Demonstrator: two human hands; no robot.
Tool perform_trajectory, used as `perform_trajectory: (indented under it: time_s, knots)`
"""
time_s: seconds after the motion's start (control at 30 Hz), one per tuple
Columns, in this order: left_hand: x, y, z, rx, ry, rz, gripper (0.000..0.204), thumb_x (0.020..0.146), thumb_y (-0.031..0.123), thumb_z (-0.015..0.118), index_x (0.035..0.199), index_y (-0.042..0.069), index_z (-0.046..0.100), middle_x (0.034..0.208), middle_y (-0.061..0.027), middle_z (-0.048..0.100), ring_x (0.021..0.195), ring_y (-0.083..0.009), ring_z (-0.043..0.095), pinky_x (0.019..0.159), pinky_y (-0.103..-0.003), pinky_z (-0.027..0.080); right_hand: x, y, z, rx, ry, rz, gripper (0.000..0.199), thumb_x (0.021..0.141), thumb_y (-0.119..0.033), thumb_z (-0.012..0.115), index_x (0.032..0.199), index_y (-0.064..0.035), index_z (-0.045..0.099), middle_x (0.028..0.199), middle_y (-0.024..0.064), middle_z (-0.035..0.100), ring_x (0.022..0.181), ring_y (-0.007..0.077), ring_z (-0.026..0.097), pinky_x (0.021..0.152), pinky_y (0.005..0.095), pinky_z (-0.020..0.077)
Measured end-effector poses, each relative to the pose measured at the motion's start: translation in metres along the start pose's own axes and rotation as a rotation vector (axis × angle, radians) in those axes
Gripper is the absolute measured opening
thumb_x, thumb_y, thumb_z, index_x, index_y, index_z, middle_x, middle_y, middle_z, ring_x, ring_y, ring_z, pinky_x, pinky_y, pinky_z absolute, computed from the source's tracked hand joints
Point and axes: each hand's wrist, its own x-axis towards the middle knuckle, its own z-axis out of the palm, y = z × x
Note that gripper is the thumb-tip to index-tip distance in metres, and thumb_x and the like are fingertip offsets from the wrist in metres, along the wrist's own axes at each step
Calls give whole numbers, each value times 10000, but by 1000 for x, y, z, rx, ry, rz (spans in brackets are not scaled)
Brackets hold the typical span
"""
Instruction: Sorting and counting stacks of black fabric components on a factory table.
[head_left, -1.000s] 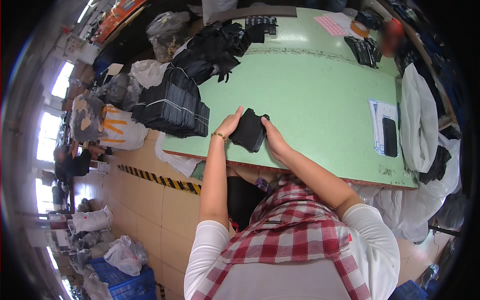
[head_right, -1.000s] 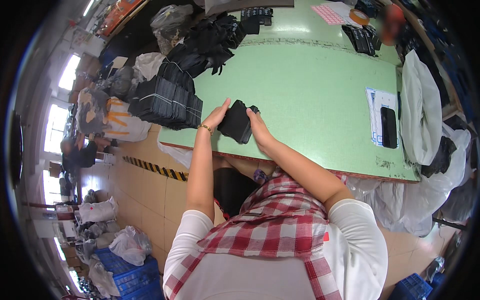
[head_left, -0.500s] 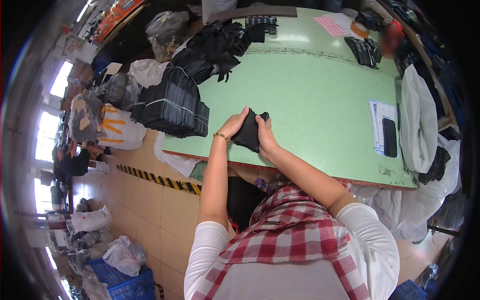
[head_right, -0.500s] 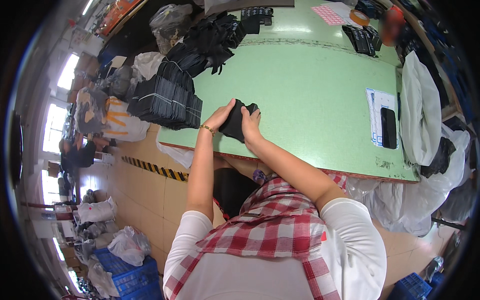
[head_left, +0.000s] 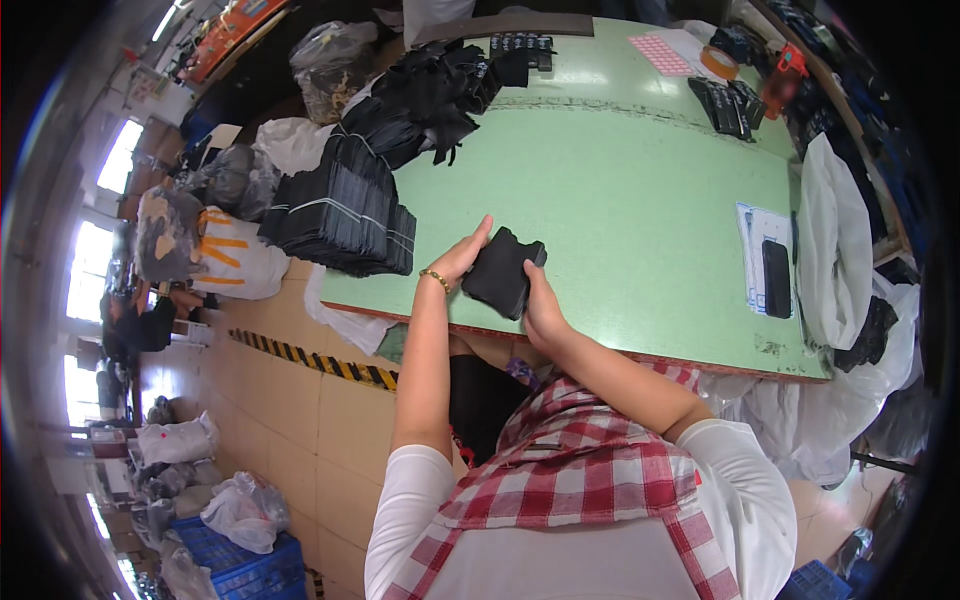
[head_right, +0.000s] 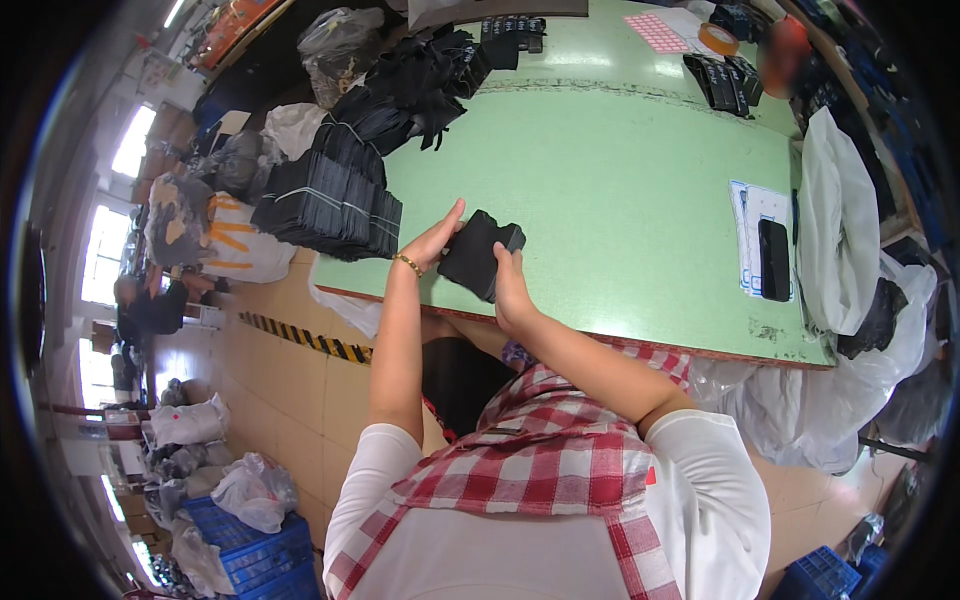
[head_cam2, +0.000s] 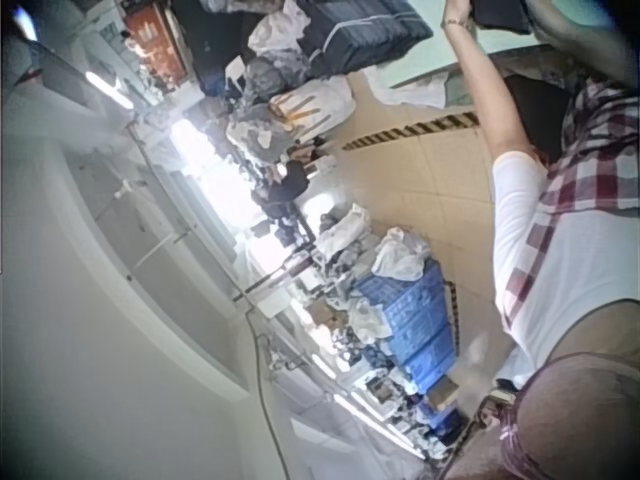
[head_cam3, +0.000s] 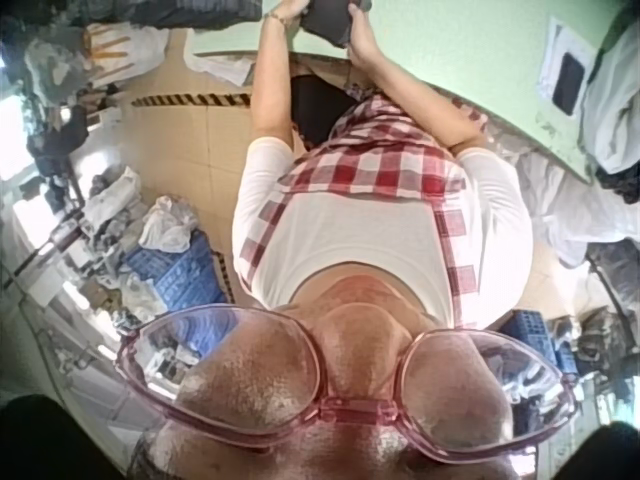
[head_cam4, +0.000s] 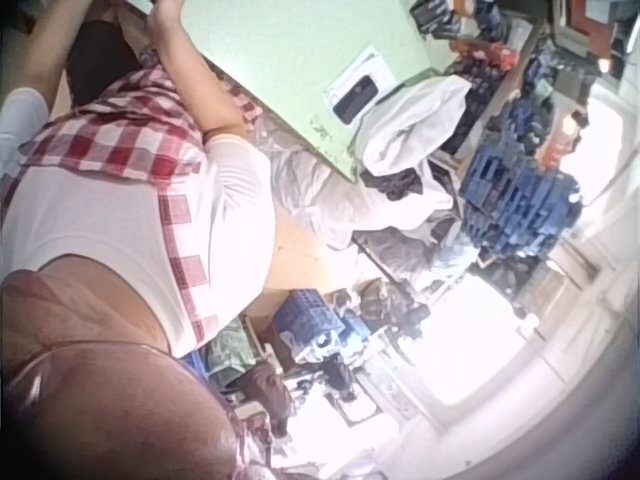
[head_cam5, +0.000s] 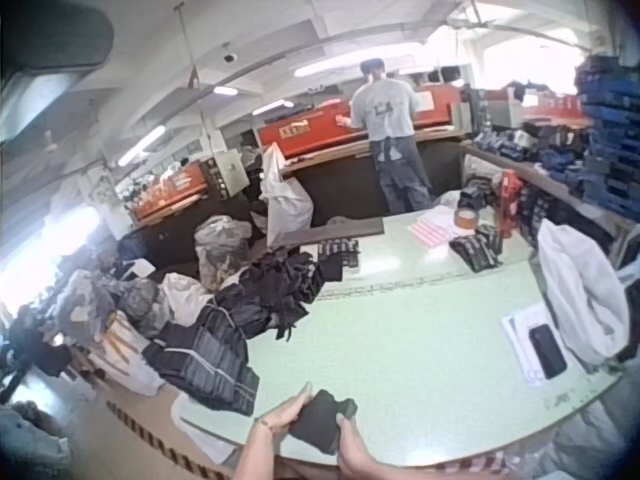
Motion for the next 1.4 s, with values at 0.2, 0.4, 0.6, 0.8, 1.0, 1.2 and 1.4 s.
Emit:
perform_trajectory:
  time_s: [0.2,0.4,0.6,0.8,1.0,1.2,1.4]
  knots:
    - [-4,0,-7,-23,-44,-50,961,794,815,262,1254,9,510,1204,-163,540,1116,-243,483,972,-501,319,-5,-8,-11,51,-103,39,462,951,-341,463,1275,-12,441,1321,82,465,1198,170,438,1042,328,304]
    - [-43,-77,16,-669,492,185,954,873,667,370,1461,-3,31,1490,-186,243,1369,-267,268,1100,-447,221,18,-75,-36,-622,-93,-149,499,900,-429,517,1144,0,591,1204,88,570,1139,199,480,1008,309,318]
    - [-92,-65,86,-1286,224,223,792,910,469,439,1406,-90,176,1487,-181,229,1392,-269,202,1113,-453,194,72,-115,-5,-1498,-382,-120,750,891,-632,338,1017,34,661,977,247,653,962,345,620,900,436,427]
    - [-68,-37,84,-1445,275,43,675,874,443,450,1330,-40,331,1355,-140,386,1296,-257,336,1095,-494,161,93,-99,23,-1749,-427,-9,929,830,-754,247,980,66,656,963,257,650,958,391,618,858,454,449]
    - [-57,-24,86,-1429,248,102,597,876,428,428,1295,3,406,1299,-132,482,1242,-261,417,1067,-493,235,68,-98,36,-1725,-406,-51,1008,800,-792,260,939,132,639,999,317,618,962,412,605,871,438,438]
    - [-43,-13,95,-1405,285,160,592,878,417,416,1301,4,409,1315,-144,488,1178,-300,490,1034,-475,331,59,-106,36,-1697,-440,-42,1018,797,-793,250,940,137,639,974,308,628,962,410,609,856,438,447]
    - [-54,-43,76,-1505,47,129,677,810,398,563,1333,8,381,1370,-171,427,1262,-336,397,1076,-510,264,75,-99,8,-1379,-555,-11,990,841,-760,240,959,144,627,1079,316,594,1056,350,573,940,441,408]
